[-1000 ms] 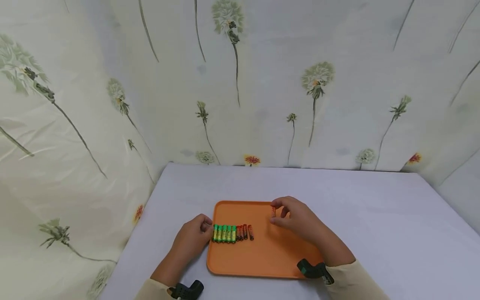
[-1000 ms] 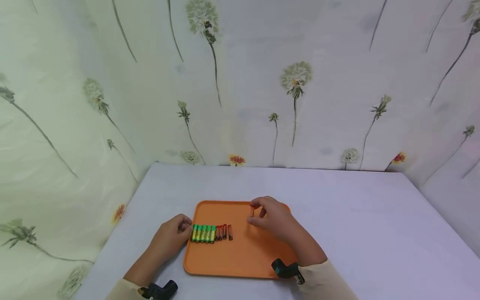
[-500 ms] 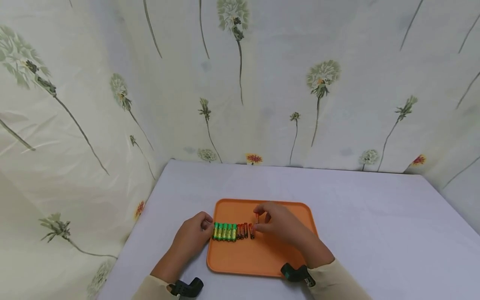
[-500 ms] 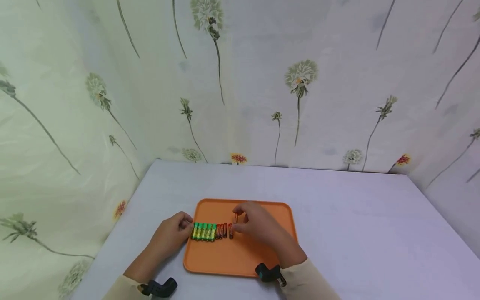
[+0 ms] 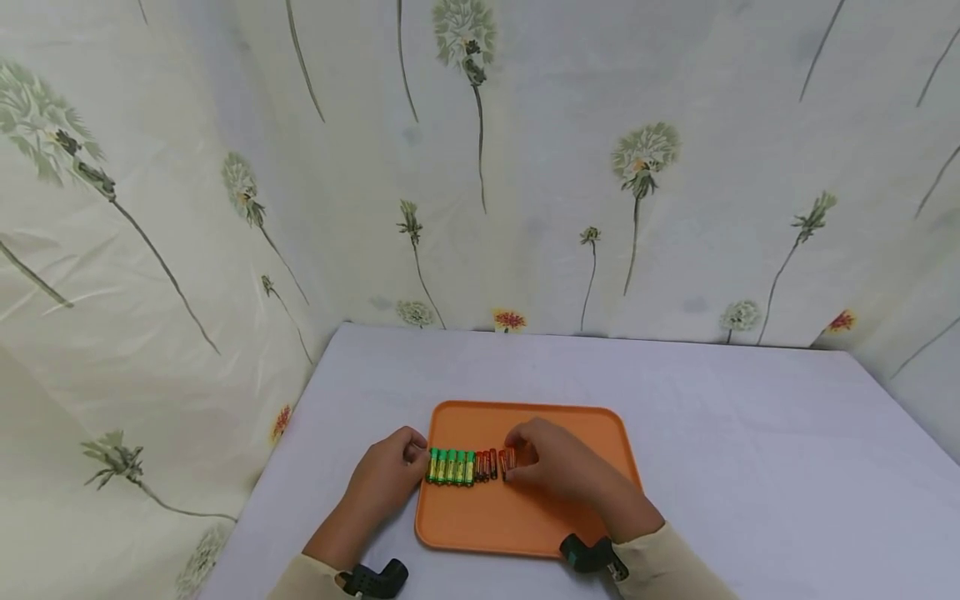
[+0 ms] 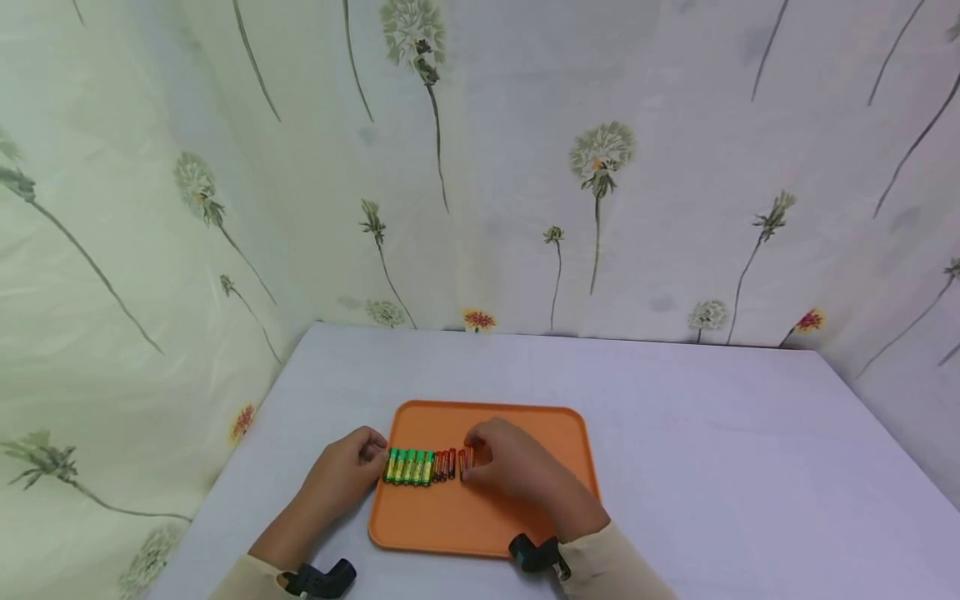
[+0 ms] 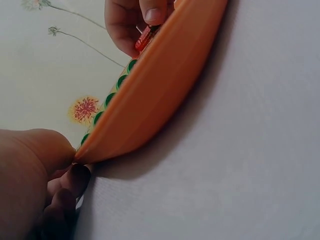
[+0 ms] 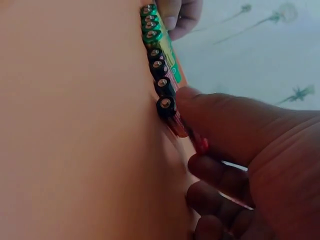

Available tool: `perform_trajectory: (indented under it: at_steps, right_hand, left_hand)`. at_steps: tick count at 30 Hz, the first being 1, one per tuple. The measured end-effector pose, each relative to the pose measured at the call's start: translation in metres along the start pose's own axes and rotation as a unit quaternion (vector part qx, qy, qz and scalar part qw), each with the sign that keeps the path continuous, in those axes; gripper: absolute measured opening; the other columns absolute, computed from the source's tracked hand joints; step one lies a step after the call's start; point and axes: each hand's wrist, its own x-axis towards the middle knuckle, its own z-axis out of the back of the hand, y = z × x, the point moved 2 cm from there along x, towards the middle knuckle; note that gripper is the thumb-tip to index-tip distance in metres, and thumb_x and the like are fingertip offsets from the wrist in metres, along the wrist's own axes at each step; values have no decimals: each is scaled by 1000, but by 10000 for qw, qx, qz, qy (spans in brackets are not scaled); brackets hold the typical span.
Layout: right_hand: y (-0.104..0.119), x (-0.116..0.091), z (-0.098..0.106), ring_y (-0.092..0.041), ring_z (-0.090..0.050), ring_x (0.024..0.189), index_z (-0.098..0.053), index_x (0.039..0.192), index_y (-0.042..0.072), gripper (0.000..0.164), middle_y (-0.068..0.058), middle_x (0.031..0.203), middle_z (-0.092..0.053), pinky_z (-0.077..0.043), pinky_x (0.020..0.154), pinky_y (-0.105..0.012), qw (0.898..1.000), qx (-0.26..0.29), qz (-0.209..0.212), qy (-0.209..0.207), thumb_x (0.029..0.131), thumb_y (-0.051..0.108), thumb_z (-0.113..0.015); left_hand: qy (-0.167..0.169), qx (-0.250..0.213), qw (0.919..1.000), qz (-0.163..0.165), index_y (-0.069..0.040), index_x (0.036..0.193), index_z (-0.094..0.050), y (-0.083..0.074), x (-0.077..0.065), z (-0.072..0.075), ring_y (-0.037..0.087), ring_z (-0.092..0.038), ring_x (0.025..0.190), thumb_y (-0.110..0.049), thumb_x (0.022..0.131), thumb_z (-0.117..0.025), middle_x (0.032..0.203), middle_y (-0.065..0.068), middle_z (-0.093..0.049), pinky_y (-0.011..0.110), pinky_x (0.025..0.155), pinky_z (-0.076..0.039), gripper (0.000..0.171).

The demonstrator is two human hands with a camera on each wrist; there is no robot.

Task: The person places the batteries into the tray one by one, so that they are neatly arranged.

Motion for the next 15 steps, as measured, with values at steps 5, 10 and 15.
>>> perform_trajectory:
  at_steps: [5, 10, 15]
  right_hand:
    - [4, 2, 0, -16, -58, 106, -68, 121, 18, 40, 4, 116, -64, -50, 93, -44, 9999, -128, 52, 89, 89, 35, -84]
    - [7, 4, -1, -18, -58, 113, -69, 121, 17, 41, 2, 120, -64, -49, 99, -47, 9999, -145, 19, 64, 88, 36, -85]
    - [8, 4, -3, -17, -58, 111, -70, 120, 17, 40, 3, 118, -64, -49, 99, -46, 9995, -282, 79, 86, 87, 34, -86]
  left_hand:
    - [-60, 56, 10000, -43, -19, 107, -67, 0, 0, 1, 11, -55, 74, -29, 100, -64, 84, -10, -63, 33, 71, -47, 13]
    - [-88, 45, 9999, -21, -19, 106, -67, -1, 2, 1, 11, -56, 75, -30, 99, -64, 84, -10, -63, 33, 72, -47, 13]
    - [-46, -1, 10000, -6, -19, 106, -67, -1, 1, 0, 11, -56, 75, -29, 99, -64, 85, -10, -64, 34, 72, -47, 13]
